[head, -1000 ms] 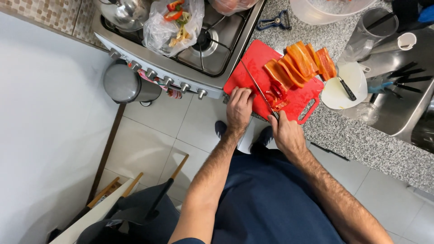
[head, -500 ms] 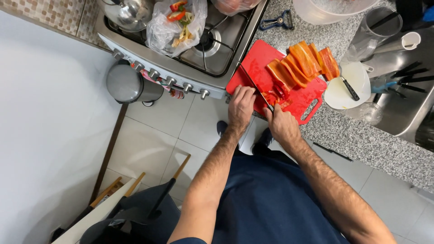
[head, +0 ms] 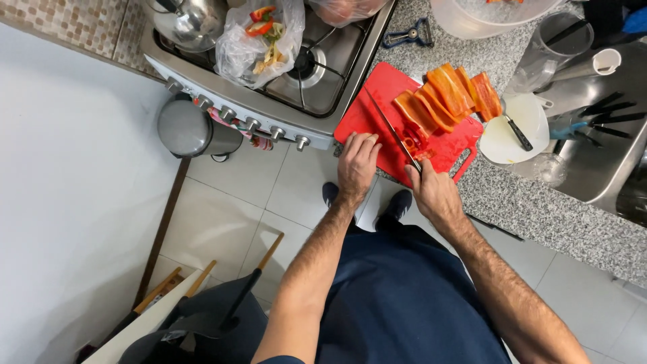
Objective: The person is slicing red bell peppers into thin strips on a red cutting board.
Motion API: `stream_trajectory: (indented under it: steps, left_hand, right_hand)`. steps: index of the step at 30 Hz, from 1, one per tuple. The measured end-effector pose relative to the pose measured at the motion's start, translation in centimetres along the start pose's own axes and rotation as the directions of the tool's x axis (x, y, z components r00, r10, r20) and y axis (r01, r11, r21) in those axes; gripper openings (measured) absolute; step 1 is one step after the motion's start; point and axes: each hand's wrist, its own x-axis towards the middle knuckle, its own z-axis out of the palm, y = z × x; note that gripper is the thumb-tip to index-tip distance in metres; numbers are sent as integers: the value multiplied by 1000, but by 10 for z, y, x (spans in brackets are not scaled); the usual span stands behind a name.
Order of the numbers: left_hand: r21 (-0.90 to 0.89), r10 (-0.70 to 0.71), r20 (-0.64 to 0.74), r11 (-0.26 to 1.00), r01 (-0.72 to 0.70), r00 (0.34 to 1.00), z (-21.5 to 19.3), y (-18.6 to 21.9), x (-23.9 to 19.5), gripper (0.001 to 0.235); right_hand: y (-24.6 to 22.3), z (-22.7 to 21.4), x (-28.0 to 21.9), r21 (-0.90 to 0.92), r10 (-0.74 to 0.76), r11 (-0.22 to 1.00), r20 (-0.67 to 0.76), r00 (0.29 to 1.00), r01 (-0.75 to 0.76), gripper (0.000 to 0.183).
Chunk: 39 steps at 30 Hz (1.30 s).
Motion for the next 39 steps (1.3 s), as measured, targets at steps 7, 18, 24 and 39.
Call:
stream_trajectory:
  steps: [7,18,24,39]
  left_hand:
    - [7,-25,-32,1000,25,999,-1,9,10,15]
    - [25,-6,2,1000,6,1000,-2,7,15,8]
    - [13,9,45,1000,-10,999,-11,10,19,18]
    - [3,-85,-24,996,85,996,16,-5,11,12]
  right_hand:
    - [-31,-34,-24,37,14,999,61,998,-16,57]
    - [-16,0,-2,-93,9,996,91,996,-1,60]
    - [-22,7,9,-52,-23,998,62,998,26,64]
    - [36,-16,-27,-198,26,980,132,991,1,61]
